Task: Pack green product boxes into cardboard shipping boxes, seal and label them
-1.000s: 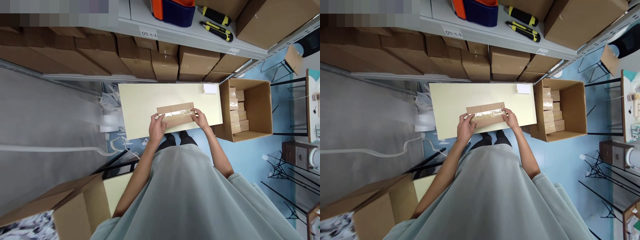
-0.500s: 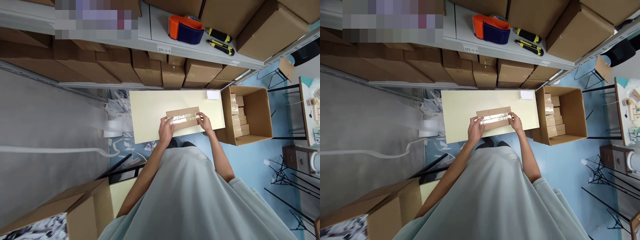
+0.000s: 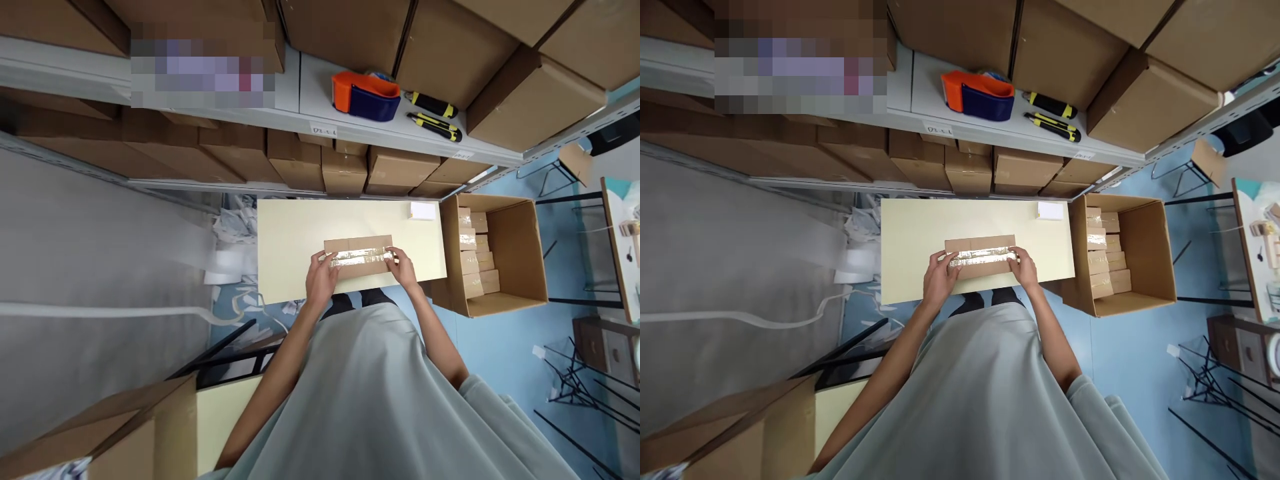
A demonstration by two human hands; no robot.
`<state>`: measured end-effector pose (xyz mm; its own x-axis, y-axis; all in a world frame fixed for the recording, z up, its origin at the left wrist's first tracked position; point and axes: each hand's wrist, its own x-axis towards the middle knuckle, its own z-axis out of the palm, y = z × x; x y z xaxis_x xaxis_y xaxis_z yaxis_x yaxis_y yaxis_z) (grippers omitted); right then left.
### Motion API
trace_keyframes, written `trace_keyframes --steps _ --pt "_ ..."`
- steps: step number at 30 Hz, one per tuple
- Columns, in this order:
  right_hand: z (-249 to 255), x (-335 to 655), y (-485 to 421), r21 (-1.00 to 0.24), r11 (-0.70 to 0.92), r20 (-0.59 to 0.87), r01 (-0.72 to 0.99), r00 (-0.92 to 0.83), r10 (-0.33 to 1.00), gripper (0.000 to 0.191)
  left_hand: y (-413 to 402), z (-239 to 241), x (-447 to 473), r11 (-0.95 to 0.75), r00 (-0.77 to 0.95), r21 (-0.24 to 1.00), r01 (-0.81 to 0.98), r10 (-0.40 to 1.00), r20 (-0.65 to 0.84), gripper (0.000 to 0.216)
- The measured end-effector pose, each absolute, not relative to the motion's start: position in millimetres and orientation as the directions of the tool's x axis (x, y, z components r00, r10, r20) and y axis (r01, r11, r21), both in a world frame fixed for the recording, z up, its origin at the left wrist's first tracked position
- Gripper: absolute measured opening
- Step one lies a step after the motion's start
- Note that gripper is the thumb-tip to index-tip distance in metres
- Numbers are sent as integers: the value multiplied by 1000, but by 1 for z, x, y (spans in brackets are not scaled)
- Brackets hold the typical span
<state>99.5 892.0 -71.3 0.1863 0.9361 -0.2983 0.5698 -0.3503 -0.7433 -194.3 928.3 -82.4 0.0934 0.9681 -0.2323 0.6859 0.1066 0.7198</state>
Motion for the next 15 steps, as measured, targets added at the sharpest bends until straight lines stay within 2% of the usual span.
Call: trace_keyframes --steps 9,15 --pt "-80 120 918 -764 -296 -332 574 44 942 33 946 -69 -179 271 -104 626 731 951 -291 29" --pt "-84 114 916 -768 -270 -312 581 30 950 33 961 -57 -170 382 -210 518 765 909 -360 23"
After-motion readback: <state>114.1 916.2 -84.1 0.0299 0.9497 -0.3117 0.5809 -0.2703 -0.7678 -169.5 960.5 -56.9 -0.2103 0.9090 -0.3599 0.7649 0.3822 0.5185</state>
